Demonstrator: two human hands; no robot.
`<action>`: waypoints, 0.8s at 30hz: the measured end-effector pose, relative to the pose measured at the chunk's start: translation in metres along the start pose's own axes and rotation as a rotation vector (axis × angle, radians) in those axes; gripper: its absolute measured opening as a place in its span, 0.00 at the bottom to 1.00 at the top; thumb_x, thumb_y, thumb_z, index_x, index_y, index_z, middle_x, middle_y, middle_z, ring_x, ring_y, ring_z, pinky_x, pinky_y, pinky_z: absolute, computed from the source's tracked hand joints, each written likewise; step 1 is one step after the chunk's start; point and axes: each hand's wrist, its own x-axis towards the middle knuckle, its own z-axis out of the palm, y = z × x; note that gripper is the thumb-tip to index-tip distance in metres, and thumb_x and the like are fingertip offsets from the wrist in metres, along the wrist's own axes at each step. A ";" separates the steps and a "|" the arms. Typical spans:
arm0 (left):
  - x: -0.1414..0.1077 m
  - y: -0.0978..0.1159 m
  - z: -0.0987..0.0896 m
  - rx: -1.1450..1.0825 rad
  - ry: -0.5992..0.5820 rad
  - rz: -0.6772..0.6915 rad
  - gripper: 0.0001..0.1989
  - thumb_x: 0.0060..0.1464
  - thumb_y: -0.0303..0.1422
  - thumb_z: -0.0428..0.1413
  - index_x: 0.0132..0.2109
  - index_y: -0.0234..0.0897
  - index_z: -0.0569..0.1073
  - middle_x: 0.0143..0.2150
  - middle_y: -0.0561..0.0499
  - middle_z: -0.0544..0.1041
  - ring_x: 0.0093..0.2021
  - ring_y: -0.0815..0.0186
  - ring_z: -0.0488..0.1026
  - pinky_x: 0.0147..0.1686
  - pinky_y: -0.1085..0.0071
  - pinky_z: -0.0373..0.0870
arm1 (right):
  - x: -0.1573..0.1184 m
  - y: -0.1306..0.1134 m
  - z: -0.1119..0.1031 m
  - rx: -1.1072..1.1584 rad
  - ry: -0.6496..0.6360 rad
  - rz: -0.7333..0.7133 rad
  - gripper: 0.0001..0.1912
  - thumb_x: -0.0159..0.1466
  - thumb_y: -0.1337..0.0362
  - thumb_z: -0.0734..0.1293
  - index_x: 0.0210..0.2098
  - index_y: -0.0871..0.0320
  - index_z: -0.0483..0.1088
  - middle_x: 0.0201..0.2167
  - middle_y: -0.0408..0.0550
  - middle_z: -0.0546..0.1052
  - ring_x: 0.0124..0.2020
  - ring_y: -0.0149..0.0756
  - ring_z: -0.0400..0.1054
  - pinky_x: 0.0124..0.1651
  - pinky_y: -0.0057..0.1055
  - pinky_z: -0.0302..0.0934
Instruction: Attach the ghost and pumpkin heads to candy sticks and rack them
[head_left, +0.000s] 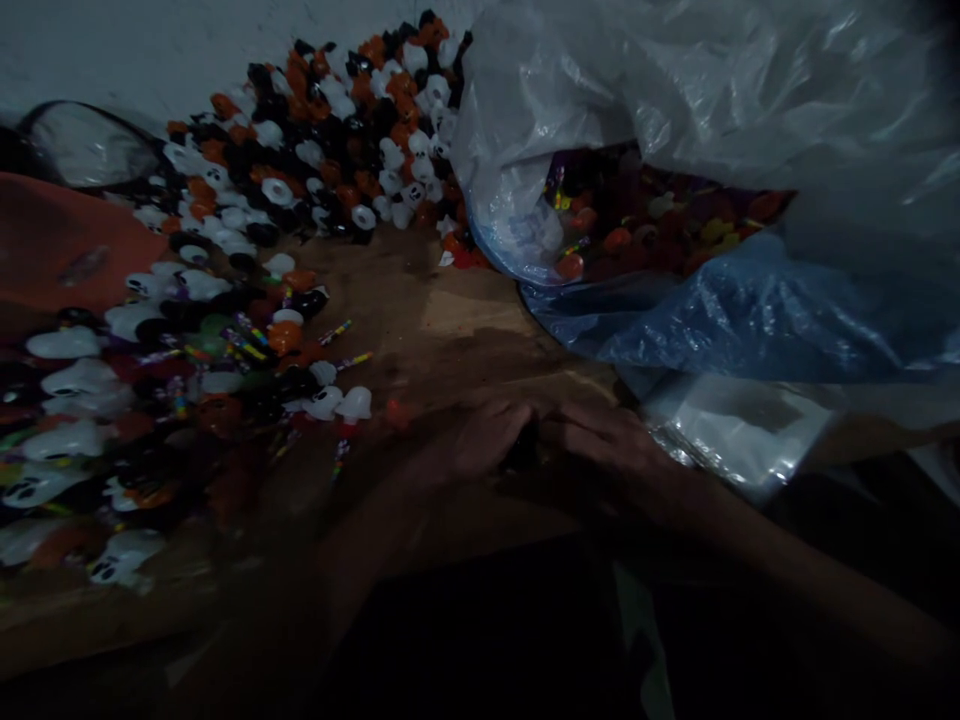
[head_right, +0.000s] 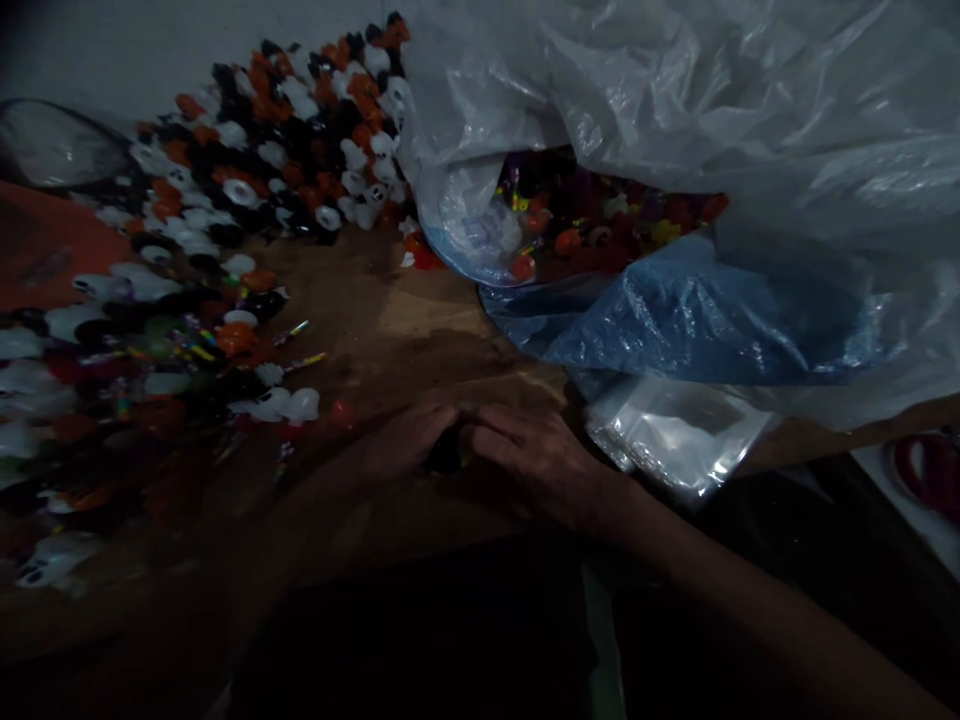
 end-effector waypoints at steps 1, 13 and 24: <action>-0.001 -0.001 0.001 0.057 -0.015 0.029 0.03 0.43 0.25 0.55 0.28 0.38 0.71 0.32 0.52 0.71 0.38 0.66 0.66 0.38 0.75 0.62 | 0.000 -0.001 0.001 0.022 0.024 0.004 0.17 0.62 0.69 0.59 0.50 0.60 0.63 0.41 0.53 0.69 0.39 0.36 0.67 0.36 0.30 0.64; -0.011 0.009 0.019 0.419 0.100 0.153 0.11 0.62 0.33 0.39 0.31 0.38 0.59 0.25 0.57 0.63 0.27 0.70 0.62 0.30 0.71 0.53 | -0.005 -0.001 0.026 0.345 0.188 0.407 0.04 0.63 0.69 0.61 0.37 0.58 0.66 0.34 0.45 0.73 0.36 0.33 0.67 0.40 0.30 0.62; -0.010 0.012 0.019 0.473 0.117 0.235 0.10 0.62 0.32 0.41 0.33 0.37 0.61 0.23 0.58 0.63 0.24 0.72 0.62 0.27 0.73 0.55 | 0.004 -0.014 0.026 1.202 0.109 0.876 0.09 0.59 0.60 0.65 0.29 0.60 0.64 0.24 0.43 0.71 0.21 0.26 0.59 0.23 0.23 0.52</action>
